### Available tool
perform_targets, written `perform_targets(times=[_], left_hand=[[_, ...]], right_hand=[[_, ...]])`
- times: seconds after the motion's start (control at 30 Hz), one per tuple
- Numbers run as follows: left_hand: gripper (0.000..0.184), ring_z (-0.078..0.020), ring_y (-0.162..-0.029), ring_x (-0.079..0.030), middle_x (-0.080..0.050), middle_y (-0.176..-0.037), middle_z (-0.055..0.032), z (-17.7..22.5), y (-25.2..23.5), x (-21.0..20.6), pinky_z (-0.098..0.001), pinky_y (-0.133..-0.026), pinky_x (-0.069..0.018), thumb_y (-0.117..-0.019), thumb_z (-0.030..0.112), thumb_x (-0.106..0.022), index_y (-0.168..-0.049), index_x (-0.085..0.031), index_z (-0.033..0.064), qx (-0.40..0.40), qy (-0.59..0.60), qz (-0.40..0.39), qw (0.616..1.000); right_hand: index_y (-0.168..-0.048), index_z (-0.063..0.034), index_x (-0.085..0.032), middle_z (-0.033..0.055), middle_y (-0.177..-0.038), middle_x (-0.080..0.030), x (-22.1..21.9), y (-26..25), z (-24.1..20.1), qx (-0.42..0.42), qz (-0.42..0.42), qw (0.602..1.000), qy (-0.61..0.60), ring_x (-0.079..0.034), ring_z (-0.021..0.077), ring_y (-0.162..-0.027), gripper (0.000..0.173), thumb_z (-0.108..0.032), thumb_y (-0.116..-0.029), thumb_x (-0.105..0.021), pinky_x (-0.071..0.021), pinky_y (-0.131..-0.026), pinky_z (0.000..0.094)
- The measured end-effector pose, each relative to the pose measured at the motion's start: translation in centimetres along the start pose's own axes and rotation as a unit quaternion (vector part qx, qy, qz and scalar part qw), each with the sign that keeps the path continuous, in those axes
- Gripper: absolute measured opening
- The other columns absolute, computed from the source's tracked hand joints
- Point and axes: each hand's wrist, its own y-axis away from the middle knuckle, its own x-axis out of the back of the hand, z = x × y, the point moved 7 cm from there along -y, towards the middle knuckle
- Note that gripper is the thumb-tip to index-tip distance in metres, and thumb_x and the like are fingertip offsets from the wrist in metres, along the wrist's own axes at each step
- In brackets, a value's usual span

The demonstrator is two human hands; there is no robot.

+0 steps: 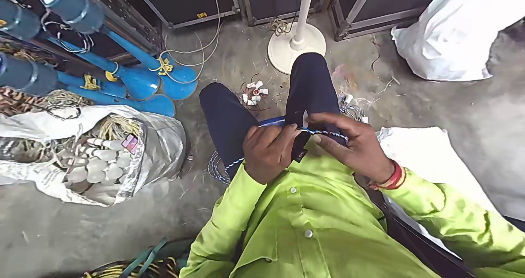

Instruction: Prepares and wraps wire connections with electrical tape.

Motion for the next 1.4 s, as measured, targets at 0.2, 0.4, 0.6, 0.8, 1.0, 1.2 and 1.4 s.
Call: perform_targets(times=[0.2, 0.4, 0.6, 0.8, 1.0, 1.2, 1.4], left_hand=[[0.015, -0.0107, -0.072, -0.064, -0.071, -0.079, -0.0051, -1.3, -0.5, 0.2, -0.0283, -0.067, -0.0535, -0.0937, 0.015, -0.071, -0.096, -0.081, 0.0044, 0.109, 0.114, -0.004, 0.988], [0.014, -0.0075, -0.067, -0.061, -0.068, -0.075, -0.0025, -0.9, -0.5, 0.2, -0.0253, -0.064, -0.0514, -0.0925, 0.014, -0.072, -0.096, -0.08, 0.0036, 0.116, 0.164, -0.037, 0.979], [0.013, -0.0126, -0.087, -0.066, -0.07, -0.097, -0.0086, -1.0, -0.5, -0.8, -0.0266, -0.078, -0.0576, -0.0922, 0.016, -0.075, -0.099, -0.08, 0.0055, 0.126, 0.132, -0.036, 0.982], [0.012, -0.027, -0.116, -0.068, -0.071, -0.122, -0.0196, -0.2, -0.6, -1.3, -0.0382, -0.1, -0.0568, -0.0914, 0.007, -0.075, -0.098, -0.078, -0.0016, 0.084, 0.154, -0.053, 0.983], [0.013, -0.0264, -0.115, -0.07, -0.073, -0.12, -0.0179, 0.0, -0.3, -1.4, -0.0391, -0.102, -0.0561, -0.0923, 0.007, -0.073, -0.1, -0.079, -0.0017, 0.073, 0.137, -0.048, 0.987], [0.012, -0.0258, -0.111, -0.071, -0.073, -0.118, -0.0195, -0.4, -0.5, -0.9, -0.0365, -0.098, -0.0581, -0.0909, 0.005, -0.074, -0.099, -0.078, -0.0033, 0.078, 0.152, -0.026, 0.985], [0.013, -0.0117, -0.096, -0.072, -0.074, -0.111, -0.0127, -2.4, -0.1, -1.2, -0.0262, -0.081, -0.0615, -0.0936, 0.007, -0.071, -0.101, -0.077, -0.0026, 0.2, 0.266, -0.07, 0.94]], right_hand=[[-0.116, -0.0058, -0.072, 0.0028, -0.11, -0.073, -0.3, -0.5, -0.1, 0.016, 0.064, 0.997, 0.05, -0.066, 0.0116, -0.108, 0.037, -0.034, -0.0919, -0.075, -0.0553, -0.096, 0.0318], [-0.111, -0.0077, -0.075, 0.0044, -0.119, -0.071, -1.2, -0.3, 0.0, -0.006, 0.063, 0.998, -0.004, -0.067, 0.0107, -0.114, 0.023, -0.019, -0.0926, -0.067, -0.0577, -0.095, 0.0277], [-0.127, -0.002, -0.056, 0.0043, -0.112, -0.071, -1.4, -0.6, 0.3, -0.066, 0.13, 0.985, -0.097, -0.07, 0.0097, -0.098, 0.038, 0.0, -0.0902, -0.061, -0.06, -0.083, 0.027], [-0.141, -0.0042, -0.053, 0.0032, -0.114, -0.075, -2.3, -0.8, 0.4, -0.108, 0.101, 0.986, -0.077, -0.072, 0.005, -0.088, 0.049, 0.002, -0.0922, -0.054, -0.0599, -0.073, 0.0228], [-0.138, -0.0082, -0.054, 0.0006, -0.103, -0.076, -2.4, -0.9, 1.1, -0.152, 0.079, 0.977, -0.129, -0.069, 0.0055, -0.075, 0.05, 0.004, -0.0891, -0.06, -0.0567, -0.062, 0.0211], [-0.13, -0.0067, -0.055, -0.0013, -0.096, -0.073, -2.5, -1.1, 1.1, -0.134, 0.049, 0.98, -0.137, -0.066, 0.0038, -0.074, 0.042, 0.001, -0.0889, -0.057, -0.0541, -0.062, 0.02], [-0.132, -0.0061, -0.056, -0.0013, -0.09, -0.069, -1.9, -1.4, 0.3, -0.094, 0.02, 0.979, -0.178, -0.065, 0.0054, -0.076, 0.05, 0.008, -0.084, -0.058, -0.056, -0.065, 0.0209]])
